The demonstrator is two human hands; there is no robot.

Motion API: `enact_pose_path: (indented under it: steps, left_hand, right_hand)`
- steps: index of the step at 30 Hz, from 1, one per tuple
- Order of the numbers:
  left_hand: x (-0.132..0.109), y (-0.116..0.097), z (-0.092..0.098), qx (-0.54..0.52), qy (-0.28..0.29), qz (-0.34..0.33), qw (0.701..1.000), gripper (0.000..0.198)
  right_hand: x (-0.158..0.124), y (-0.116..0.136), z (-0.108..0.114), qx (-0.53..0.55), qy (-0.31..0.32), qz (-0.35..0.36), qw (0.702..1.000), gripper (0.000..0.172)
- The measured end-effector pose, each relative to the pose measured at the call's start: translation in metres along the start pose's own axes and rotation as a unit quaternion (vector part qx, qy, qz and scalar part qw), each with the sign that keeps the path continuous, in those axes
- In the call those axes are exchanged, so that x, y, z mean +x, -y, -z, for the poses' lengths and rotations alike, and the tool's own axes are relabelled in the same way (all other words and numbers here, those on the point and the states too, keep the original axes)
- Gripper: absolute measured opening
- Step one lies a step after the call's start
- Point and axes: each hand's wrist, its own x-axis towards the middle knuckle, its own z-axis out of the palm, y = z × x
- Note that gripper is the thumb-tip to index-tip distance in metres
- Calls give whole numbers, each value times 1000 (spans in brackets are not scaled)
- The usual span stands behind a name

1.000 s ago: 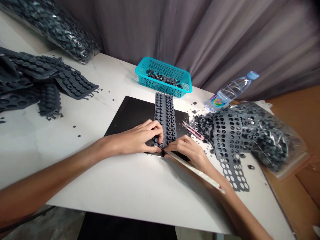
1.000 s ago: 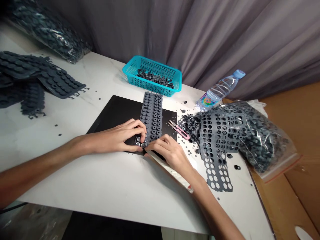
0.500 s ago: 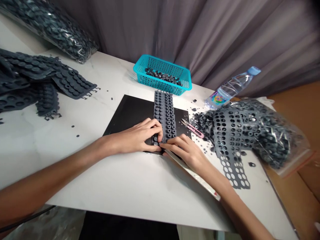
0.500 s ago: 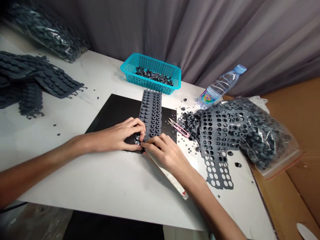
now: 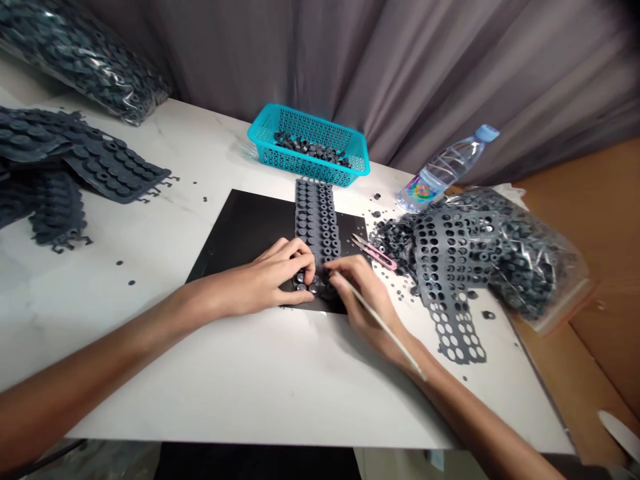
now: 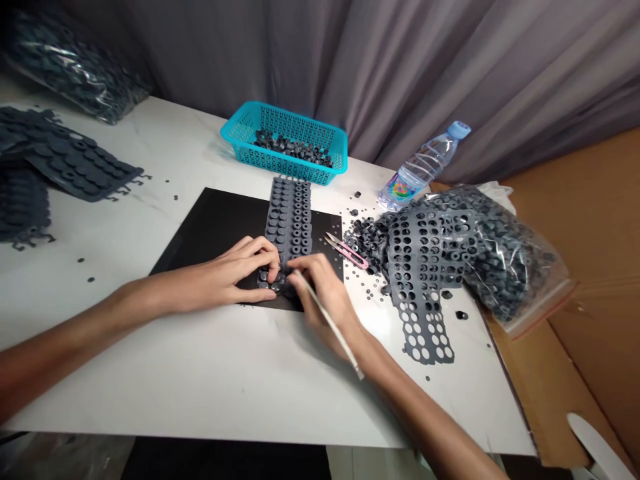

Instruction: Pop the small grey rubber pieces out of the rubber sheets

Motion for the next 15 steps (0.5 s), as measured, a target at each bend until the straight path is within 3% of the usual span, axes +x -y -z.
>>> enact_pose_path:
  steps: [2, 4, 9, 11, 15]
  left_hand:
    - [-1, 0, 0, 0, 0, -1, 1000, 18]
    - [-1, 1, 1, -2, 3, -3, 1000, 19]
    - [-3, 1, 4, 16, 5, -15, 1000, 21]
    - [-5, -1, 6, 34, -10, -27, 999, 23]
    - [-11, -9, 5, 152, -73, 0, 986, 32]
  right_hand:
    - [4, -1, 10, -6, -76, -67, 995, 20]
    - [7, -3, 23, -31, -111, -90, 989, 20]
    - [6, -11, 48, -107, -67, -30, 992, 18]
    - [4, -11, 47, -107, -56, -26, 992, 16]
    - [1, -3, 32, -47, 33, 38, 998, 9]
